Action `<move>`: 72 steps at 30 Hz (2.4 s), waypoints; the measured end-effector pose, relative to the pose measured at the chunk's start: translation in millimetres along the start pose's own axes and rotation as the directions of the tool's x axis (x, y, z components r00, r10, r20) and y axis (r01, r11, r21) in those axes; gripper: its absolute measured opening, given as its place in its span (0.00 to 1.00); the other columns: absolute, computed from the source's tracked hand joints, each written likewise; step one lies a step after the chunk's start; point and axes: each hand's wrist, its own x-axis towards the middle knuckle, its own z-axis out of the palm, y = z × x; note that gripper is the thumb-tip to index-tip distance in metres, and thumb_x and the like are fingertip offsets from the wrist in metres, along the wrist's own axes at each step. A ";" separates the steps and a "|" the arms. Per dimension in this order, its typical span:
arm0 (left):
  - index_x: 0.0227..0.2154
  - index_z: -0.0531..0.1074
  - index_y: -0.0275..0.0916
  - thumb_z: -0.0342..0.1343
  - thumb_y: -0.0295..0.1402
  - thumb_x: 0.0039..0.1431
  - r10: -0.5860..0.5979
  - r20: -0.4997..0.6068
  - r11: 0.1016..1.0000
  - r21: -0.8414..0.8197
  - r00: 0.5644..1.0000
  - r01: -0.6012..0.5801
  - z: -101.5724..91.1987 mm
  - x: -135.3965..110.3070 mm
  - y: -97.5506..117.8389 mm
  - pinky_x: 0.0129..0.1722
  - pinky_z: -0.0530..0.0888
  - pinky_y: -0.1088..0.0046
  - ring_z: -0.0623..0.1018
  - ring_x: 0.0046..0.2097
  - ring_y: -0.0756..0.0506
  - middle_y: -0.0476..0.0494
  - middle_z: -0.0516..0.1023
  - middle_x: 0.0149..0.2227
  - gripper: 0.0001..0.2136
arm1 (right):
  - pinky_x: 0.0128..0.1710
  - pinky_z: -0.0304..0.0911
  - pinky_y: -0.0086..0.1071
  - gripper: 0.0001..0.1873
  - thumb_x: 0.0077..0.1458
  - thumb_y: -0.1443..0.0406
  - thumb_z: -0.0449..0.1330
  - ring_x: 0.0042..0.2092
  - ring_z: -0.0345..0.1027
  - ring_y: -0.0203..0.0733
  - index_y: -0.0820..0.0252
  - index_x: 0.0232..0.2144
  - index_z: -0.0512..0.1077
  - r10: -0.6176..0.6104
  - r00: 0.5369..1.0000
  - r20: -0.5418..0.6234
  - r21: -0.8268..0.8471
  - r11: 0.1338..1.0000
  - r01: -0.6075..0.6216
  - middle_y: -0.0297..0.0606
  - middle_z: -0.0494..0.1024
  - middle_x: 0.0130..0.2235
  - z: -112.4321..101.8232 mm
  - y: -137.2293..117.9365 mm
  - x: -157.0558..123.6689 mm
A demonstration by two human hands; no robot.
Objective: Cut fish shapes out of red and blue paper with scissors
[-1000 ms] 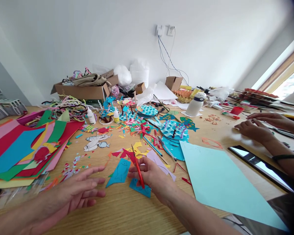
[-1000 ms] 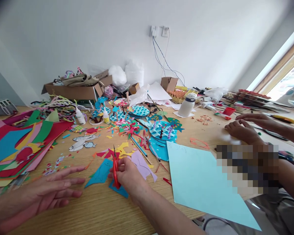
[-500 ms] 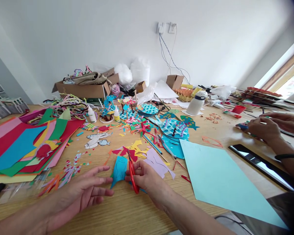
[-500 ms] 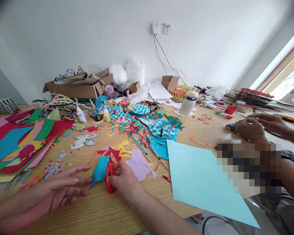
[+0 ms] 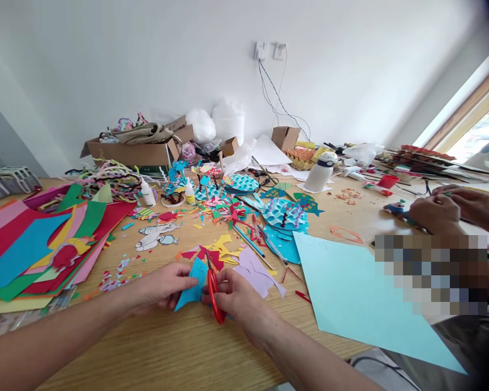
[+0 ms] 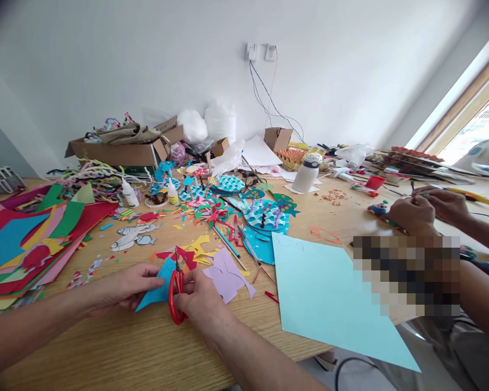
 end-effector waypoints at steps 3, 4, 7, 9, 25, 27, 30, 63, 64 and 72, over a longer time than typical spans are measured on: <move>0.23 0.73 0.38 0.60 0.37 0.43 0.043 -0.008 0.999 0.032 0.999 -0.043 -6.2 8.2 1.1 0.14 0.50 0.80 0.59 0.16 0.54 0.55 0.65 0.16 0.07 | 0.27 0.58 0.28 0.15 0.34 0.67 0.62 0.32 0.70 0.39 0.59 0.27 0.62 -0.021 0.999 0.037 0.060 0.998 0.019 0.32 0.74 0.28 -8.8 -14.8 -9.5; 0.23 0.73 0.38 0.60 0.37 0.44 0.061 -0.021 0.998 0.023 0.998 -0.060 -10.4 7.6 2.0 0.14 0.51 0.80 0.59 0.17 0.54 0.55 0.66 0.16 0.07 | 0.25 0.57 0.27 0.15 0.35 0.66 0.62 0.33 0.71 0.39 0.59 0.28 0.62 -0.054 0.998 0.027 0.059 0.997 0.053 0.34 0.75 0.31 -14.1 -20.4 -13.8; 0.26 0.73 0.39 0.59 0.39 0.47 0.124 -0.138 0.988 -0.076 0.983 -0.135 -24.1 -0.5 6.3 0.17 0.55 0.80 0.62 0.19 0.54 0.53 0.69 0.20 0.08 | 0.20 0.55 0.25 0.14 0.37 0.65 0.63 0.33 0.71 0.41 0.58 0.26 0.61 -0.202 0.977 -0.073 -0.048 0.979 0.199 0.37 0.76 0.33 -33.9 -28.9 -24.6; 0.28 0.73 0.39 0.60 0.39 0.47 0.146 -0.213 0.969 -0.165 0.966 -0.183 -28.2 -6.3 9.4 0.18 0.57 0.80 0.64 0.20 0.53 0.53 0.70 0.21 0.09 | 0.22 0.57 0.27 0.14 0.36 0.65 0.64 0.27 0.68 0.37 0.58 0.23 0.61 -0.247 0.965 -0.089 -0.164 0.959 0.230 0.34 0.75 0.27 -45.0 -25.9 -27.8; 0.32 0.72 0.39 0.63 0.36 0.42 0.347 -0.470 0.754 -0.374 0.811 -0.540 11.7 14.6 64.2 0.26 0.68 0.73 0.73 0.27 0.47 0.51 0.78 0.27 0.12 | 0.29 0.56 0.28 0.19 0.36 0.58 0.67 0.29 0.62 0.34 0.59 0.29 0.64 -0.496 0.858 -0.132 0.080 0.858 0.508 0.32 0.69 0.28 -20.2 -75.3 17.9; 0.33 0.72 0.39 0.62 0.36 0.43 0.365 -0.499 0.749 -0.344 0.786 -0.566 11.9 18.3 67.1 0.28 0.69 0.72 0.74 0.29 0.46 0.50 0.78 0.29 0.12 | 0.32 0.57 0.28 0.20 0.32 0.61 0.68 0.31 0.63 0.35 0.58 0.28 0.63 -0.511 0.853 -0.107 0.119 0.845 0.522 0.31 0.70 0.29 -14.9 -82.8 25.3; 0.33 0.72 0.39 0.62 0.36 0.42 0.361 -0.507 0.745 -0.347 0.783 -0.569 13.2 22.5 70.9 0.32 0.70 0.71 0.75 0.33 0.44 0.49 0.79 0.31 0.13 | 0.30 0.57 0.28 0.20 0.30 0.64 0.67 0.28 0.61 0.34 0.58 0.27 0.63 -0.498 0.863 -0.085 0.121 0.855 0.505 0.29 0.67 0.27 -10.6 -90.1 34.1; 0.24 0.69 0.38 0.62 0.36 0.41 0.303 -0.594 0.743 -0.343 0.745 -0.575 -20.9 8.2 76.4 0.23 0.71 0.75 0.75 0.21 0.49 0.54 0.76 0.19 0.09 | 0.20 0.52 0.26 0.10 0.42 0.61 0.52 0.20 0.58 0.32 0.61 0.18 0.61 -0.350 0.918 0.184 -0.250 0.887 0.388 0.30 0.62 0.17 -7.8 -68.1 25.1; 0.24 0.69 0.38 0.62 0.35 0.41 0.298 -0.594 0.750 -0.338 0.748 -0.568 -20.6 8.9 76.2 0.23 0.71 0.75 0.75 0.21 0.50 0.55 0.76 0.19 0.09 | 0.19 0.52 0.25 0.10 0.42 0.60 0.53 0.19 0.58 0.32 0.61 0.18 0.62 -0.343 0.921 0.185 -0.241 0.893 0.381 0.30 0.62 0.17 -8.0 -67.2 25.3; 0.21 0.68 0.38 0.62 0.36 0.40 0.299 -0.585 0.776 -0.310 0.754 -0.549 -18.7 10.9 75.9 0.23 0.71 0.75 0.74 0.20 0.50 0.55 0.73 0.17 0.09 | 0.17 0.51 0.23 0.10 0.42 0.61 0.53 0.18 0.58 0.30 0.62 0.17 0.62 -0.330 0.925 0.187 -0.201 0.909 0.365 0.29 0.62 0.16 -9.3 -63.5 27.5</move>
